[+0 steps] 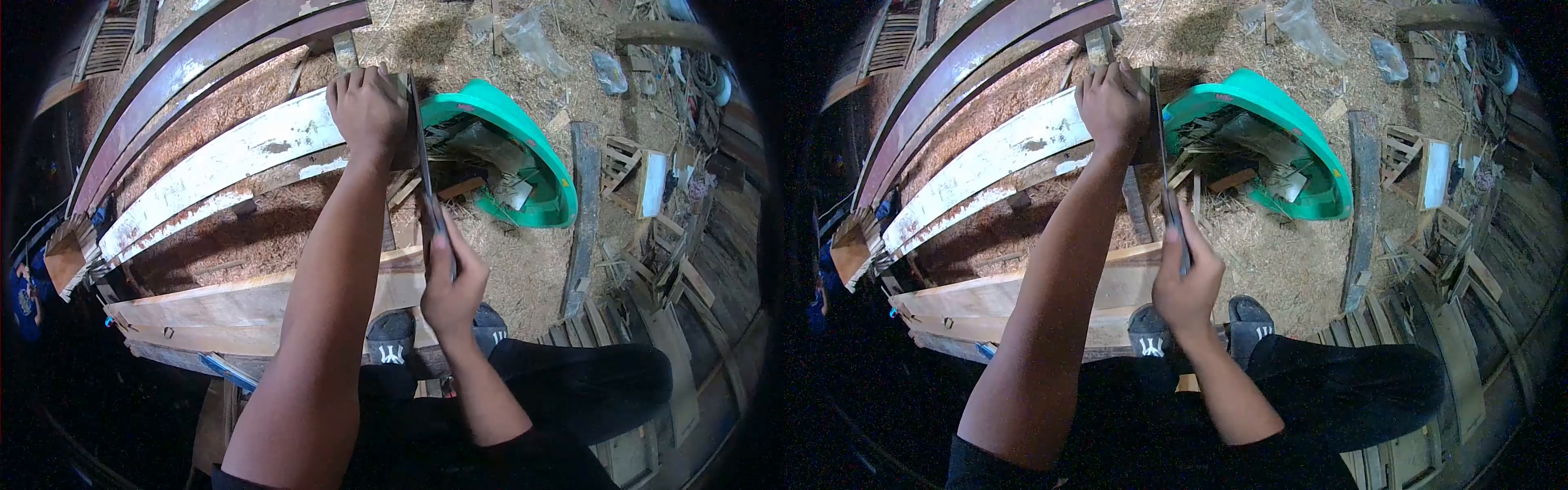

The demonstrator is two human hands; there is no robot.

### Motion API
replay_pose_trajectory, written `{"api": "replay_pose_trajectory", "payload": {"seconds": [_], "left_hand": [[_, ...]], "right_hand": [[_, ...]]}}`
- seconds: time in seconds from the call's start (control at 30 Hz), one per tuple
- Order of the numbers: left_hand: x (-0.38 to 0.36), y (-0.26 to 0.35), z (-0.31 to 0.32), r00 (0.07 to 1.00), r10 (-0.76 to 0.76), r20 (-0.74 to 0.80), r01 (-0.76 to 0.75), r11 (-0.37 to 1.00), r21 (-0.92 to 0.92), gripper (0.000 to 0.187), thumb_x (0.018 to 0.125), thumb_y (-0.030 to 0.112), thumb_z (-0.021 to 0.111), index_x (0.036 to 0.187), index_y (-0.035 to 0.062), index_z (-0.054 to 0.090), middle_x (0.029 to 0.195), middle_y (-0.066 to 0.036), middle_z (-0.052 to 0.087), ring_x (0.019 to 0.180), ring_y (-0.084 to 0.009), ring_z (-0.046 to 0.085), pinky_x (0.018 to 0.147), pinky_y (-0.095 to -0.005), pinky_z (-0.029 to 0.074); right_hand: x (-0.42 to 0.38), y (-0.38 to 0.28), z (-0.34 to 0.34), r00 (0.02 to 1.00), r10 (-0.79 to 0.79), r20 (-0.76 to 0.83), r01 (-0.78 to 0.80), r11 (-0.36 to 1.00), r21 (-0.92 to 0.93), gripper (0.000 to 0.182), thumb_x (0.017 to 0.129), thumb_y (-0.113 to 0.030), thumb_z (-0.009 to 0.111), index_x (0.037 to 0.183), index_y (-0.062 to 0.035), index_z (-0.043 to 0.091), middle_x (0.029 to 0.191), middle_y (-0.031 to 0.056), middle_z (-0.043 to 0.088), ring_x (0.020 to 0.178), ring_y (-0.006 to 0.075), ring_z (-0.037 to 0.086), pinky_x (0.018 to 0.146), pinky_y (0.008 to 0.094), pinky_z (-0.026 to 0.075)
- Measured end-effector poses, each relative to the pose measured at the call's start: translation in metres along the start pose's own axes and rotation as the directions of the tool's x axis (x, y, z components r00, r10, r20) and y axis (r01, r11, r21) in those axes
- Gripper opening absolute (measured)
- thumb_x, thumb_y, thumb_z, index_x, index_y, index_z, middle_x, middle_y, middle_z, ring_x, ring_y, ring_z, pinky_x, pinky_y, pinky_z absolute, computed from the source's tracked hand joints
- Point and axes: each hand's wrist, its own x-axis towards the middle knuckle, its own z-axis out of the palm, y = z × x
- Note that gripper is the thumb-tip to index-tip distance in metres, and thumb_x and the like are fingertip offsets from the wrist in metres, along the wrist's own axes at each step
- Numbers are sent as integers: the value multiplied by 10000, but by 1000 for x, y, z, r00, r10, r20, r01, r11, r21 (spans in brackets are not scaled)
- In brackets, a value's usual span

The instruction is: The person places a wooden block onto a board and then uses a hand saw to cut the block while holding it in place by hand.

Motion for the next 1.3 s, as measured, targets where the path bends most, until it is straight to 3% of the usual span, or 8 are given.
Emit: {"api": "replay_pose_trajectory", "payload": {"seconds": [0.13, 0.33, 0.47, 0.67, 0.77, 0.87, 1.0, 1.3], "left_hand": [[1, 5, 3, 999, -40, -23, 40, 999, -9, 202, 934, 171, 559, 876, 50, 710, 947, -134, 700, 999, -329, 632, 999, -453, 412], [0, -1, 1, 1000, 14, 14, -14, 1000, 21, 177, 901, 197, 600, 906, 54, 705, 970, -136, 693, 994, -330, 631, 1017, -458, 409], [4, 5, -2, 992, -114, 59, 117, 991, -60, 167, 913, 168, 594, 875, 43, 698, 942, -135, 689, 978, -335, 631, 991, -463, 414], [1, -2, 6, 999, 10, -50, -10, 1000, 0, 187, 929, 167, 582, 856, 33, 690, 929, -141, 687, 944, -333, 637, 960, -449, 430], [2, 1, 3, 999, -24, -29, 23, 999, -31, 253, 990, 208, 525, 945, 39, 708, 964, -167, 680, 957, -368, 637, 967, -450, 437], [0, 2, 5, 999, -37, -35, 35, 998, -46, 218, 958, 186, 556, 929, 37, 712, 975, -159, 687, 994, -354, 634, 983, -456, 431], [-1, 0, 2, 998, 0, -61, 0, 1000, -11, 181, 919, 180, 599, 917, 41, 714, 987, -153, 690, 1046, -336, 626, 1012, -458, 416], [1, 2, -5, 999, 32, 29, -30, 998, -47, 190, 951, 182, 556, 948, 46, 689, 963, -169, 681, 979, -372, 624, 953, -459, 437]], "right_hand": [[60, -16, 19, 992, 80, 95, -81, 997, 12, 385, 1048, -173, 514, 1335, 63, 614, 806, 151, 656, 678, 174, 536, 659, 338, 487], [-8, -16, 0, 993, 102, 55, -102, 995, -3, 420, 1050, -177, 498, 1377, 74, 581, 1255, 253, 691, 1179, 250, 667, 979, 363, 504], [64, -15, 29, 992, 97, 87, -96, 995, -10, 419, 1037, -130, 524, 1395, 83, 564, 1181, 269, 716, 1084, 297, 707, 916, 419, 533], [-6, 2, -1, 999, -34, 33, 36, 998, -60, 408, 1035, -122, 528, 1380, 88, 579, 1140, 250, 731, 1000, 223, 711, 853, 364, 547], [42, -19, 4, 990, 94, 106, -88, 994, -61, 394, 1027, -152, 554, 1346, 73, 608, 1078, 288, 725, 963, 222, 718, 822, 397, 545], [77, 2, 34, 995, -49, 82, 52, 998, -41, 388, 1023, -158, 554, 1334, 66, 615, 1051, 310, 715, 977, 237, 726, 815, 419, 541], [1, -2, 1, 998, -56, 16, 56, 998, -12, 386, 1031, -130, 517, 1355, 61, 606, 1080, 253, 739, 995, 265, 728, 808, 417, 544], [37, 0, 9, 987, 140, 84, -141, 990, 7, 406, 1037, -134, 531, 1370, 95, 573, 1202, 280, 704, 1119, 239, 689, 967, 346, 509]]}}
